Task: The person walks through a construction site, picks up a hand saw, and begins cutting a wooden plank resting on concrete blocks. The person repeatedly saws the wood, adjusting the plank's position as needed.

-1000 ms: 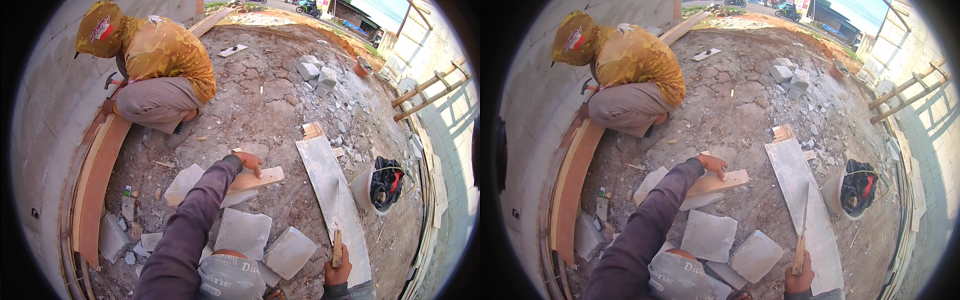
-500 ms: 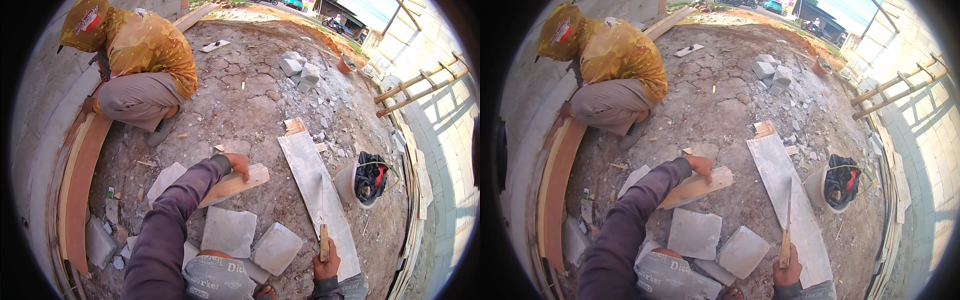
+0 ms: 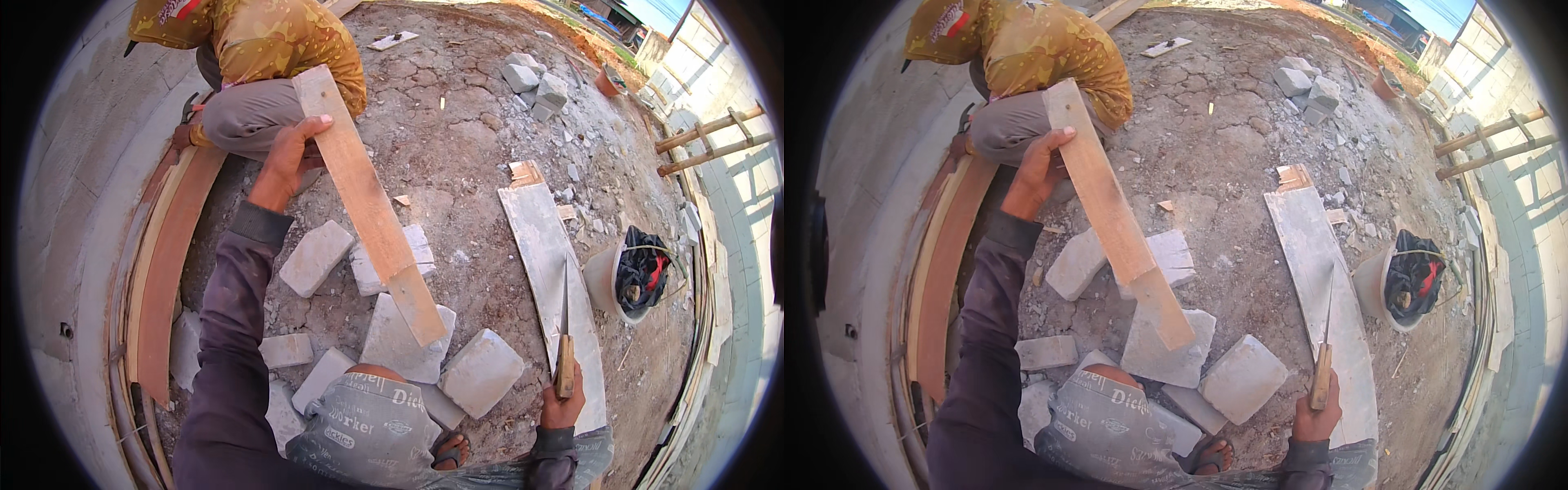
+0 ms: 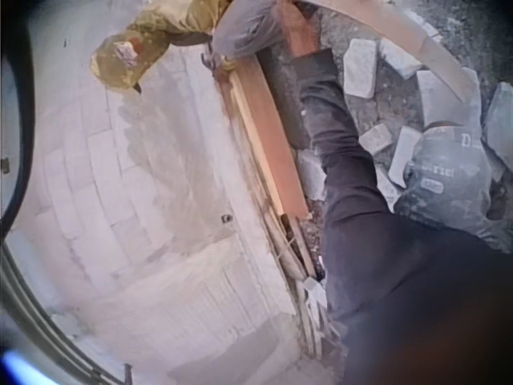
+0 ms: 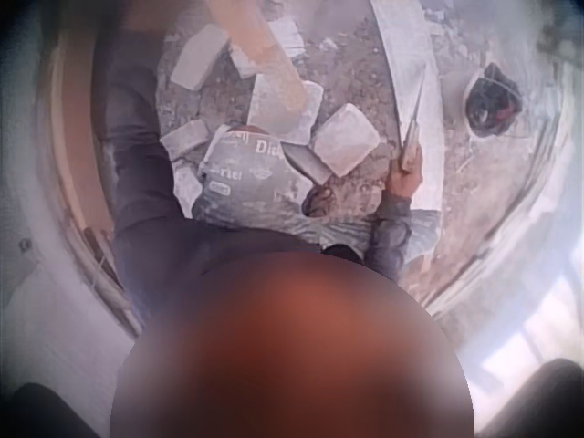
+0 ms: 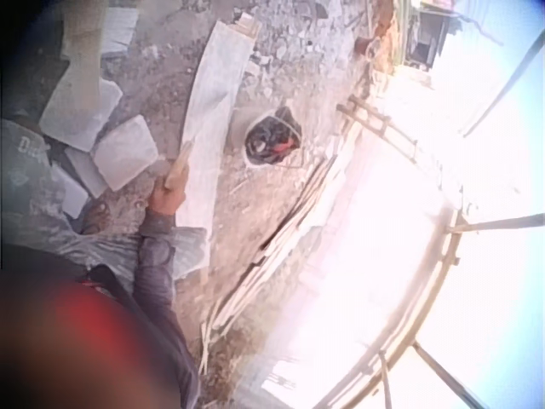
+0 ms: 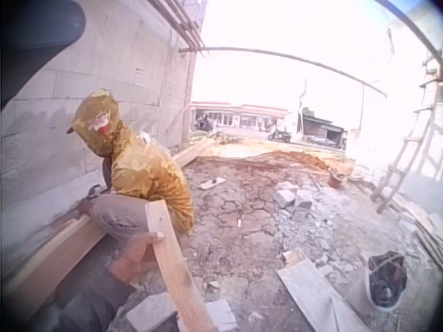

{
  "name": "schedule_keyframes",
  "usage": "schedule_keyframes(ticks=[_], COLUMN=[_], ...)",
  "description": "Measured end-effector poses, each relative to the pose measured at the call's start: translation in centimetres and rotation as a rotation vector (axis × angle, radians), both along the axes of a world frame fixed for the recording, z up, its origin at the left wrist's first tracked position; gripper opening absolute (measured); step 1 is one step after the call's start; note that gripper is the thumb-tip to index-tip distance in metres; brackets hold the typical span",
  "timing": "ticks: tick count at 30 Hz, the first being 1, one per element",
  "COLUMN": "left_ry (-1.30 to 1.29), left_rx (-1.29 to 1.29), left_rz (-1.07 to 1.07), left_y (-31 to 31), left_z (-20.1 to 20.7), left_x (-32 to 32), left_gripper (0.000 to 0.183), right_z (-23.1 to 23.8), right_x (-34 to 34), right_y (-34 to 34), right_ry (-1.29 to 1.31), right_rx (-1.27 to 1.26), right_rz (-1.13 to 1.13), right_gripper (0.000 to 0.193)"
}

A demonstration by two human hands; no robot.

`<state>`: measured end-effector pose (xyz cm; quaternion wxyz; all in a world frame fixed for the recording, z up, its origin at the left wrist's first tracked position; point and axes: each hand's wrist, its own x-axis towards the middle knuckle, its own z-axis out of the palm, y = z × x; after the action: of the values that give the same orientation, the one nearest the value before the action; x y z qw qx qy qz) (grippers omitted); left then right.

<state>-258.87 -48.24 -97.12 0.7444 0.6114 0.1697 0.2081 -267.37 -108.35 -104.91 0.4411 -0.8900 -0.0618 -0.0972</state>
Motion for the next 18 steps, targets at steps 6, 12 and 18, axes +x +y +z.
schedule_keyframes(ticks=[6, 12, 18], left_ry=[-0.055, 0.057, 0.045], left_rx=[-0.455, -0.695, -0.75], left_rz=[0.411, 0.741, 0.841], left_y=[-0.2, -4.7, -8.1], left_z=[-11.3, -20.1, -22.7], left_x=[-6.8, -8.3, -7.2], left_gripper=[0.061, 0.061, 0.064], right_z=[0.3, 1.0, -0.5], right_x=[0.1, -1.5, -2.4], right_y=[-0.6, 3.8, 11.1], right_ry=[0.06, 0.186, 0.294], right_rx=[0.091, 0.491, 0.408], right_rz=[-0.089, -0.082, 0.092], right_gripper=[0.068, 0.062, 0.055])
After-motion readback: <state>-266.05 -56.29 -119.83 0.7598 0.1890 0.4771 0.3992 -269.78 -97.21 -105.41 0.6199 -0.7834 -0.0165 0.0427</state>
